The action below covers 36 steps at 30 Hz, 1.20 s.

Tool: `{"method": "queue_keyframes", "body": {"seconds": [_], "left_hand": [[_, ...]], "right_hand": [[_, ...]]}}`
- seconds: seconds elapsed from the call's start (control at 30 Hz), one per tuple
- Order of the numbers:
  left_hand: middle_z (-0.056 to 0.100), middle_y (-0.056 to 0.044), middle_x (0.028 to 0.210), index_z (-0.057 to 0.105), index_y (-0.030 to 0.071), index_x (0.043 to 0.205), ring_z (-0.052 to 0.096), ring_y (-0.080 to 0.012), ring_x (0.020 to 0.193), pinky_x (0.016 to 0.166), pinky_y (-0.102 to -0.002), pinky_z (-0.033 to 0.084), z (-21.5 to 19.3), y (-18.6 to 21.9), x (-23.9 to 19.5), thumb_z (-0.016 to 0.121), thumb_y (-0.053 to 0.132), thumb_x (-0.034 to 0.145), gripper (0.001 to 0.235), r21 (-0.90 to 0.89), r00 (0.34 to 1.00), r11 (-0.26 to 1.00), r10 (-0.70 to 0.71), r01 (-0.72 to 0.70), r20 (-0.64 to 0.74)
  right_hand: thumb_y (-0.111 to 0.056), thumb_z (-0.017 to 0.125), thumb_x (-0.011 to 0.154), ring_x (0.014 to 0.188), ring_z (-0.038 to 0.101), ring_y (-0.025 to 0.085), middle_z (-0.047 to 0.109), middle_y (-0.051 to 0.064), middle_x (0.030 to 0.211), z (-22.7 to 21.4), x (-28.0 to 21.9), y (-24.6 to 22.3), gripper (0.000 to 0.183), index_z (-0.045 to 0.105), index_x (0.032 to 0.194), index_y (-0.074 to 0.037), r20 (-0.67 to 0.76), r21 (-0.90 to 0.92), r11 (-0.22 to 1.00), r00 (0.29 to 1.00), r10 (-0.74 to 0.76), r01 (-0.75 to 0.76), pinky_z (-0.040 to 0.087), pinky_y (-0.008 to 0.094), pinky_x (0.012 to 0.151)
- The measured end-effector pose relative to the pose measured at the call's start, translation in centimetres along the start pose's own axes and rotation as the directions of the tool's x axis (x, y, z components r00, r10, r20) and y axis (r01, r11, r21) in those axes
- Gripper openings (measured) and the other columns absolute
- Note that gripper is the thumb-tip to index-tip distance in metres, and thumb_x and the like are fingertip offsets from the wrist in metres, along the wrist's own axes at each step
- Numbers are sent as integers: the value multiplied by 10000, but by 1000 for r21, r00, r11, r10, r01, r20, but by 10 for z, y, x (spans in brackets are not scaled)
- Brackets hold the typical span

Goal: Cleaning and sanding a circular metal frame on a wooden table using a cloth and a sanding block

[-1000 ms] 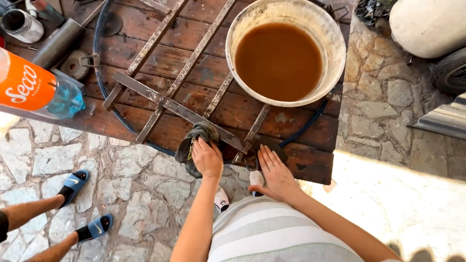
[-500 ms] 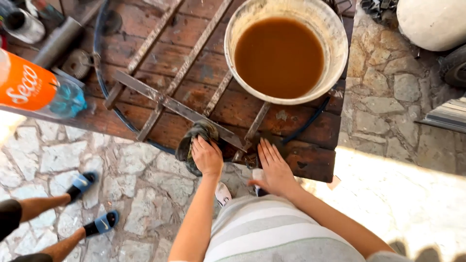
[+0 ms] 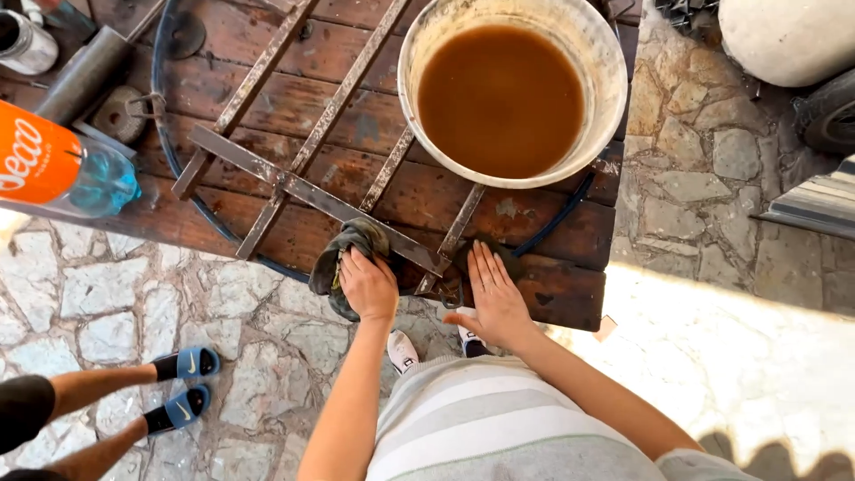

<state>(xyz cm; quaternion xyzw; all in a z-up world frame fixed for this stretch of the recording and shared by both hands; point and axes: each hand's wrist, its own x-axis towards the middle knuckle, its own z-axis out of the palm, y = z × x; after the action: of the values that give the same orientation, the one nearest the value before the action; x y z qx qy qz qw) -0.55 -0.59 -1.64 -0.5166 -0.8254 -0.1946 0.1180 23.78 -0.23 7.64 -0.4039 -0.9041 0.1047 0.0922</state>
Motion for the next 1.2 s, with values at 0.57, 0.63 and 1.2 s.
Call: {"method": "queue_keyframes", "body": {"seconds": [0.57,0.63,1.2], "left_hand": [[593,-254,1224,513,-90,1334,643,-355,1109,941,-449,526,-13,5,8,505,182,1044,398,-10,1000,1000,-12,12,21],[597,-262,1210,521,-97,1322,647,-368,1099,930,-458,531,-10,3,10,520,184,1038,399,-5,1000,1000,13,-13,-9],[581,-269,1253,502,-90,1353,637,-381,1146,952,-474,531,1,-2,4,508,182,1042,414,-7,1000,1000,6,-6,23]], "right_hand": [[-807,417,900,1539,157,427,164,325,1646,0,-3,15,1155,195,1566,109,-23,-1,999,999,43,-43,120,505,1254],[-841,355,904,1552,114,401,133,295,1662,-7,-4,11,1162,190,1569,97,16,15,999,999,33,-33,59,477,1266],[-889,393,827,1495,264,456,291,348,1583,-3,4,50,1243,280,1533,127,-85,-147,981,989,117,-129,161,512,1256]]}}
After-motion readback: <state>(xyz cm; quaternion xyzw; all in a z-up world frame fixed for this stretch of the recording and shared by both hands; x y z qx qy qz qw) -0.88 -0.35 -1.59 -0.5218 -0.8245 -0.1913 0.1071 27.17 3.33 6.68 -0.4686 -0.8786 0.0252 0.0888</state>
